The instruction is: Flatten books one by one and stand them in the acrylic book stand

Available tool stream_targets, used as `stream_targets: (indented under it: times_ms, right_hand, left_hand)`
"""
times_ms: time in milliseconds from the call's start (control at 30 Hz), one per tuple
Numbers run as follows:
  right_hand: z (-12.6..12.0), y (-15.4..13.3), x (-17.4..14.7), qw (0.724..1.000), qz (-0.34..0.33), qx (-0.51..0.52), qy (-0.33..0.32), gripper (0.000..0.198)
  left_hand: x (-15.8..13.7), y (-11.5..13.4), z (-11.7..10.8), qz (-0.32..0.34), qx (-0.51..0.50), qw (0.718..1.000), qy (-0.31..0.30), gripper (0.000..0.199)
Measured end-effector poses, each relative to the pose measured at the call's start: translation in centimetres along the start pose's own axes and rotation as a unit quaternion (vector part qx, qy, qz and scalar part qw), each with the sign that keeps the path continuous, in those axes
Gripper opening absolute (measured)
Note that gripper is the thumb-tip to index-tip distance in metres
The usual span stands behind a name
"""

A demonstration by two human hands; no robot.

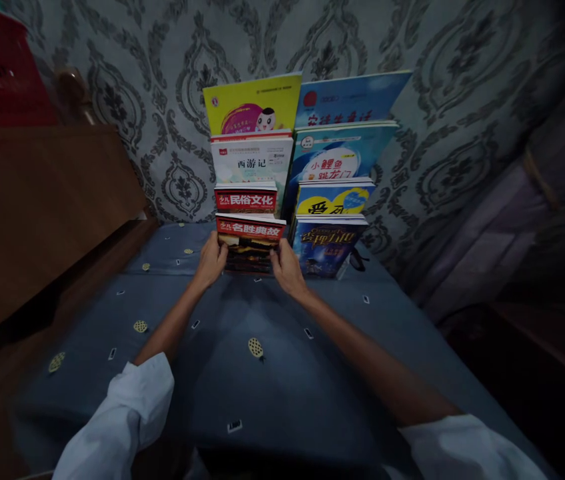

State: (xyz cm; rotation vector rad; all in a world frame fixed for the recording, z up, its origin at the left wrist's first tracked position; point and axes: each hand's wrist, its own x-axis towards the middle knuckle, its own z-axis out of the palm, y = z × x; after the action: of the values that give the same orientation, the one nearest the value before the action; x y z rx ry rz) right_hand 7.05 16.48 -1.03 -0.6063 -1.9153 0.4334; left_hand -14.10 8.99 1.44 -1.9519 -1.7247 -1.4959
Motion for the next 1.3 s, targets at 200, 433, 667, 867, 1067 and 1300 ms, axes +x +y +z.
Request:
stream_targets:
  times_ms: [200, 433, 667, 867, 1067, 1300]
  right_hand:
    - [-0.2, -0.3, 0.7, 0.998, -0.010, -0.061, 0.015, 0.012]
    - [0.3, -0.7, 1.3, 0.996, -0.015, -0.082, 0.028, 0.023]
    - [0.1, -0.1, 1.4, 0.995, -0.009, -0.096, 0.016, 0.023]
    - [1.0, 1.4, -0.1, 0.994, 0.036, -0.100, 0.008, 0.017]
    - [1.3, 1.7, -0.4, 0.994, 0.046, -0.103, -0.005, 0.018]
    - [1.2, 0.7, -1.0, 0.992, 0.074, -0.104, -0.012, 0.020]
  left_hand:
    - [0.4, -0.8, 0.3, -0.026, -0.021, 0.999, -0.002, 0.006]
    - [0.9, -1.7, 0.7, -0.057, -0.049, 0.997, -0.003, 0.011]
    - [0.7, -1.5, 1.0, -0.068, -0.042, 0.997, -0.004, 0.017]
    - [0.1, 0.3, 0.9, -0.033, 0.032, 0.998, 0.043, 0.031]
    - [0.8, 3.0, -0.9, 0.079, 0.171, 0.980, 0.059, 0.060]
    - [1.9, 3.0, -1.5, 0.122, 0.178, 0.976, -0.005, 0.060]
